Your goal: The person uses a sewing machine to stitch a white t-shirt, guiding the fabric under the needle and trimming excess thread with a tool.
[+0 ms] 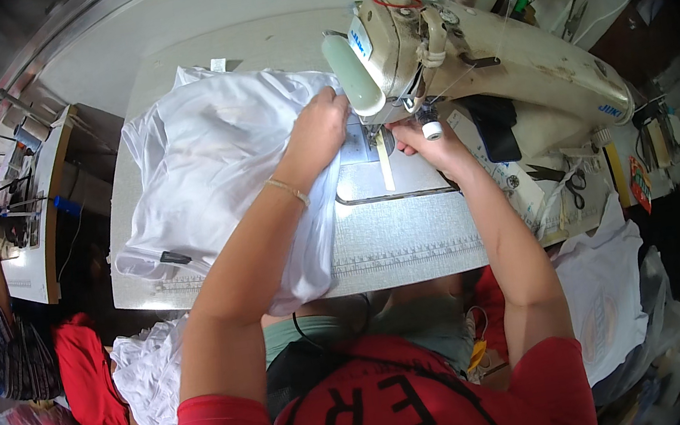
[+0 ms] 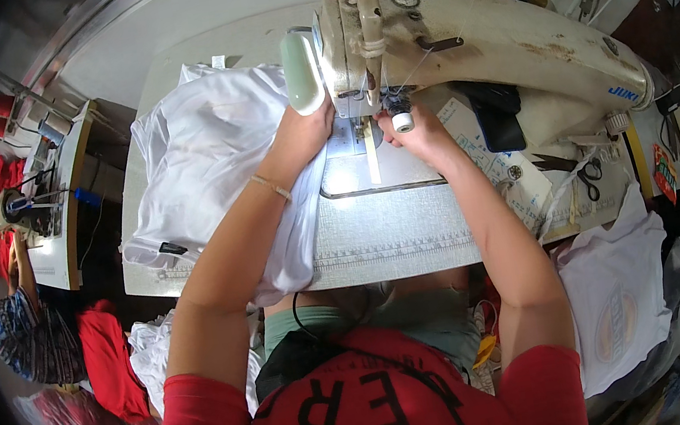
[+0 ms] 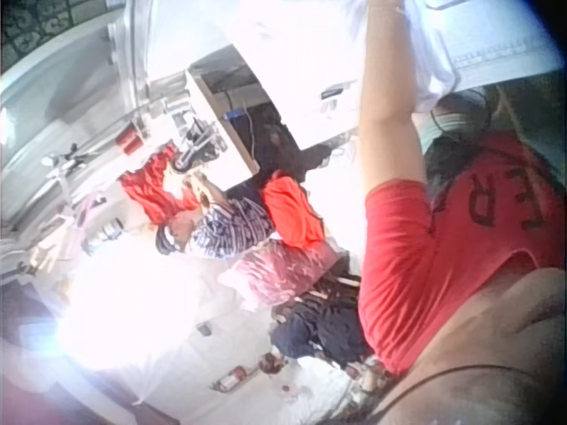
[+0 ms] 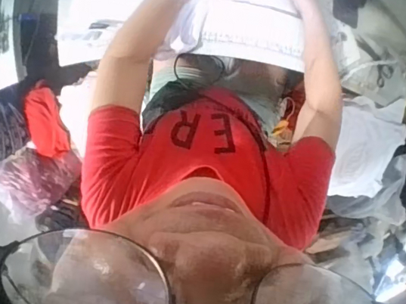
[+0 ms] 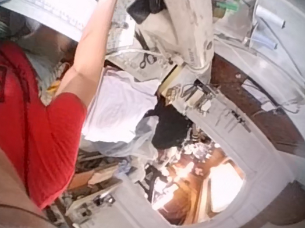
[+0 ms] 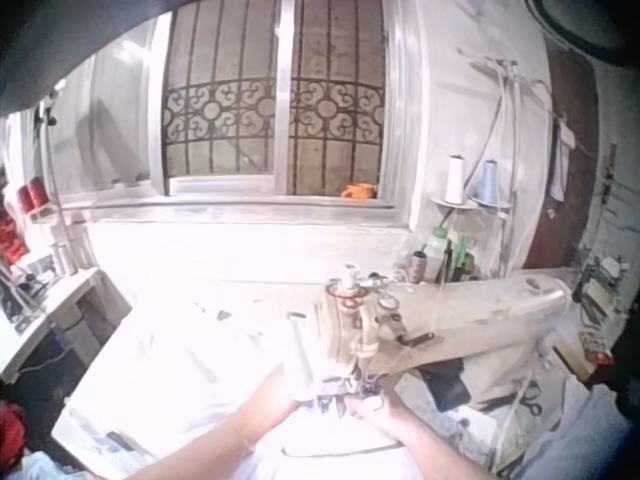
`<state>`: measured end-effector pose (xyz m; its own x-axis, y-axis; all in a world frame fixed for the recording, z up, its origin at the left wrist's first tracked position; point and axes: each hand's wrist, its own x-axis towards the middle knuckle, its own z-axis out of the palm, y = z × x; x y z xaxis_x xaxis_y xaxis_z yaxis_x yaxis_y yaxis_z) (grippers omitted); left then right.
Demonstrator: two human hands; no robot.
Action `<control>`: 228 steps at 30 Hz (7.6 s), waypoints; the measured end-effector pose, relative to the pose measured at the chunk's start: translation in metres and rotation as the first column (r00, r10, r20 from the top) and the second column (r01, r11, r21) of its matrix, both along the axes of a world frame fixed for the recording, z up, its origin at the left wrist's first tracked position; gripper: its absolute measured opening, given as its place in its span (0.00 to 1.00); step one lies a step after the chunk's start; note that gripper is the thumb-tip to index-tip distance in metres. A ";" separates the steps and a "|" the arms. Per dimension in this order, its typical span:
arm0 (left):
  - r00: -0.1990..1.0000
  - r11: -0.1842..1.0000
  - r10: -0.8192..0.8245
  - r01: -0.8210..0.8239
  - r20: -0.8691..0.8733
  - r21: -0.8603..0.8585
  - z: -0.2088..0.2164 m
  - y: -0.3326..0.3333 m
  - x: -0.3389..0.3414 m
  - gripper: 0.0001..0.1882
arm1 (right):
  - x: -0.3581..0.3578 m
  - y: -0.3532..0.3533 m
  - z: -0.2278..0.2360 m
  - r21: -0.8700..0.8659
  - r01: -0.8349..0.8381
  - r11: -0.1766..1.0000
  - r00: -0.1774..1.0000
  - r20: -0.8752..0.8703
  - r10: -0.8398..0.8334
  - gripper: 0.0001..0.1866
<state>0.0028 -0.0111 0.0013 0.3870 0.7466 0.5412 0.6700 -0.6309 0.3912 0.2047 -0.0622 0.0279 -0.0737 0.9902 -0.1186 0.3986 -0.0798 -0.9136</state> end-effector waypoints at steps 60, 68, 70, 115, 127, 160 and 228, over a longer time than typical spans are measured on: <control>0.987 0.998 -0.064 0.062 0.150 0.019 0.093 -0.042 -0.097 0.29 | -0.079 -0.125 -0.006 -0.072 -0.244 0.967 0.795 -0.587 0.157 0.14; 0.872 0.827 0.094 0.201 0.480 -0.526 0.057 -0.183 -0.048 0.14 | -0.086 -0.140 -0.004 0.198 -0.161 0.967 0.934 -0.286 0.214 0.14; 0.840 0.752 0.163 0.234 0.517 -0.616 0.054 -0.181 -0.048 0.19 | -0.091 -0.151 -0.002 0.488 -0.214 0.846 0.969 -0.001 0.246 0.15; 0.995 0.999 -0.049 0.048 0.089 0.015 0.040 -0.209 -0.019 0.11 | -0.046 -0.086 0.016 0.514 -0.643 0.567 0.763 0.487 0.424 0.11; 0.987 0.984 -0.152 0.156 0.041 -0.089 0.005 -0.174 -0.022 0.11 | -0.016 -0.063 0.006 0.565 -0.368 0.738 0.849 0.528 0.019 0.12; 0.996 0.993 -0.082 0.081 -0.016 -0.088 0.009 -0.164 -0.021 0.10 | 0.441 -0.021 0.100 0.555 0.666 0.498 0.489 0.179 -0.854 0.31; 0.944 0.945 -0.324 0.325 0.068 -0.014 0.014 -0.047 -0.011 0.08 | -0.002 -0.037 -0.008 0.539 -0.620 0.570 0.700 0.708 0.093 0.13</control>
